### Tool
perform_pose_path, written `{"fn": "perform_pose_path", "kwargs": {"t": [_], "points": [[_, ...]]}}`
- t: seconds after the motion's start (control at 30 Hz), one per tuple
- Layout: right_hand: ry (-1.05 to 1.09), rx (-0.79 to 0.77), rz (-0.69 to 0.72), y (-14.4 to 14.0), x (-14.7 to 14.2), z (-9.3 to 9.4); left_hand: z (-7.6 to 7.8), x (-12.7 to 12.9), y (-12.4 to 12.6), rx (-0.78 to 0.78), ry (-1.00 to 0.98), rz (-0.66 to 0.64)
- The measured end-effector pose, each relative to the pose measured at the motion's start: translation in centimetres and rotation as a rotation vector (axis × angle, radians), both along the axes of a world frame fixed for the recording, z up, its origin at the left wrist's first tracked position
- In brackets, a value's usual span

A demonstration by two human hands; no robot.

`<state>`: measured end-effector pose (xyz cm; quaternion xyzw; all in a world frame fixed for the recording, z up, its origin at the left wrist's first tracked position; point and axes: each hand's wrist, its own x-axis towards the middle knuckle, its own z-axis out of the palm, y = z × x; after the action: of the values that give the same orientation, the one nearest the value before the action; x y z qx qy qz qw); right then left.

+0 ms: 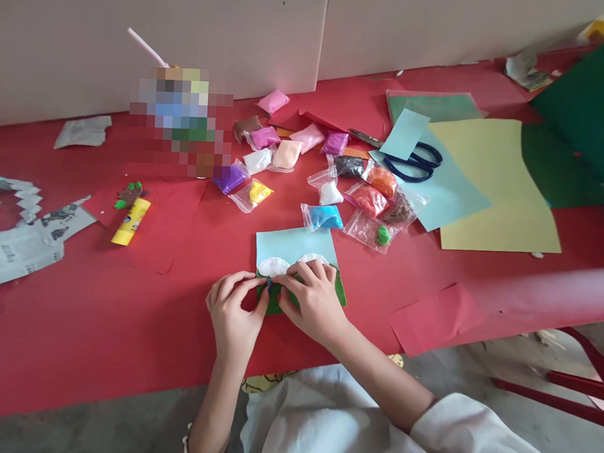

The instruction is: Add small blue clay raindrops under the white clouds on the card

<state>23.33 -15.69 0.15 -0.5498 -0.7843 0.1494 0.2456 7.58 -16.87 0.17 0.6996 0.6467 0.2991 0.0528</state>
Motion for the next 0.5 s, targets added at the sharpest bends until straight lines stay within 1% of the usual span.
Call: {"fn": "perform_pose_path", "kwargs": {"t": [0.2,0.5], "points": [[-0.01,0.003,0.033,0.01,-0.08,-0.04,-0.1,-0.11,0.02,-0.001,0.019,-0.011],[-0.014,-0.012,0.042,0.01,-0.12,-0.06,-0.2,-0.16,0.0,-0.037,0.019,-0.003]]}}
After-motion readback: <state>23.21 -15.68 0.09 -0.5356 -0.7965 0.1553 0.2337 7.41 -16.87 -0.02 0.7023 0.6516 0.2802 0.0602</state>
